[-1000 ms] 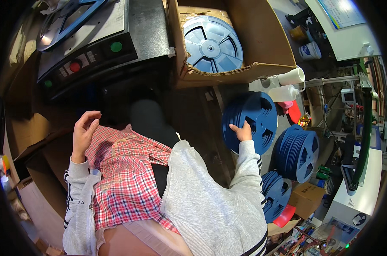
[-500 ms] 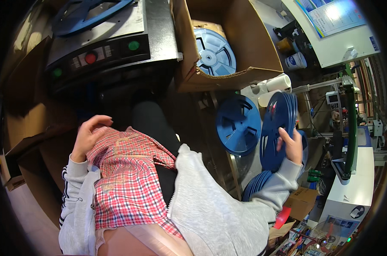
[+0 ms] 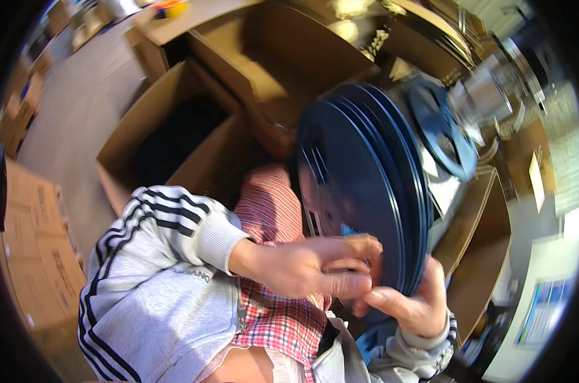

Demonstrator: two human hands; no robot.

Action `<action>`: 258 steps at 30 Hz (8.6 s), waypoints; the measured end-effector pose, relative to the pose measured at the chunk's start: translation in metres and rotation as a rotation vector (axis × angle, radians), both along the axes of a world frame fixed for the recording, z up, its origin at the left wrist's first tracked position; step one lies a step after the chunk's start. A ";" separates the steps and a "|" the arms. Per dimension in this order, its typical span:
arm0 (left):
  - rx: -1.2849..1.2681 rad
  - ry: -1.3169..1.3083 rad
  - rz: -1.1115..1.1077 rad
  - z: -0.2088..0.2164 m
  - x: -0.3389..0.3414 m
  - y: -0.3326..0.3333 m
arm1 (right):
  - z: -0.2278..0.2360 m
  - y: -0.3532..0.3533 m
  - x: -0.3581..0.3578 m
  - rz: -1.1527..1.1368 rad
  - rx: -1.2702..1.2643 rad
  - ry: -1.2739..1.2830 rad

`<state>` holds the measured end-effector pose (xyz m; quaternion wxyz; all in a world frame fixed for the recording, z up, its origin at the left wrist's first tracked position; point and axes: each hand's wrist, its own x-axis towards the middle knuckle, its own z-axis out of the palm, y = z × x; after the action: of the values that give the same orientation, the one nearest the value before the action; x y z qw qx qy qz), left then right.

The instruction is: The person repeatedly picks up blue plastic reels, places them on a machine, presses a button, and then stacks them into a cardboard box. The person closes the box and applies a label.

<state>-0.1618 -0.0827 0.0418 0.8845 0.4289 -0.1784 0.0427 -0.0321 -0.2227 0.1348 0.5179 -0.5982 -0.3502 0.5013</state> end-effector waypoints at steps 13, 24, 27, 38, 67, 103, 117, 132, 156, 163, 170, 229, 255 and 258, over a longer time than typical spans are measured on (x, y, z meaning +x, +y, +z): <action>-0.013 0.454 1.212 0.048 -0.211 0.163 | -0.016 0.302 -0.136 0.989 0.027 0.073; -0.297 0.358 1.367 -0.040 -0.363 0.238 | -0.090 0.428 -0.238 0.993 -0.104 0.130; -0.436 0.227 1.455 -0.064 -0.398 0.210 | -0.095 0.448 -0.225 0.899 -0.092 0.132; -0.460 0.243 1.663 -0.119 -0.418 0.168 | -0.216 0.575 -0.228 0.285 -0.211 0.452; -0.449 0.507 1.731 -0.160 -0.410 0.155 | -0.373 0.694 -0.228 -0.035 -0.292 0.712; -0.648 0.340 1.724 -0.214 -0.388 0.170 | -0.371 0.638 -0.226 0.274 -0.317 1.238; -0.595 0.310 1.674 -0.243 -0.382 0.165 | -0.375 0.698 -0.195 0.046 -0.357 1.067; -0.492 0.295 1.762 -0.247 -0.377 0.169 | -0.347 0.560 -0.312 0.670 -0.250 0.127; 0.430 0.343 1.241 -0.065 -0.250 0.071 | -0.056 0.124 -0.072 0.469 0.016 0.253; 0.633 0.407 0.793 -0.068 -0.186 0.025 | -0.009 -0.151 -0.041 -0.222 -0.284 -0.150; 0.751 0.418 0.498 -0.057 -0.132 -0.013 | -0.052 -0.372 -0.048 -0.963 -0.518 -0.238; 0.513 2.222 1.349 -0.347 -0.648 0.126 | -0.216 0.577 -0.286 1.018 -0.086 -1.422; 0.196 2.525 1.620 -0.280 -0.676 0.044 | -0.406 0.606 -0.383 0.911 -0.147 -1.242; 0.107 2.630 1.659 -0.315 -0.673 0.012 | -0.425 0.601 -0.385 0.951 -0.049 -1.291</action>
<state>-0.8352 -0.0711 -0.2732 0.1268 0.1680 0.9721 0.1036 -0.4176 0.3786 -0.2903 -0.0694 -0.5677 -0.7871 0.2309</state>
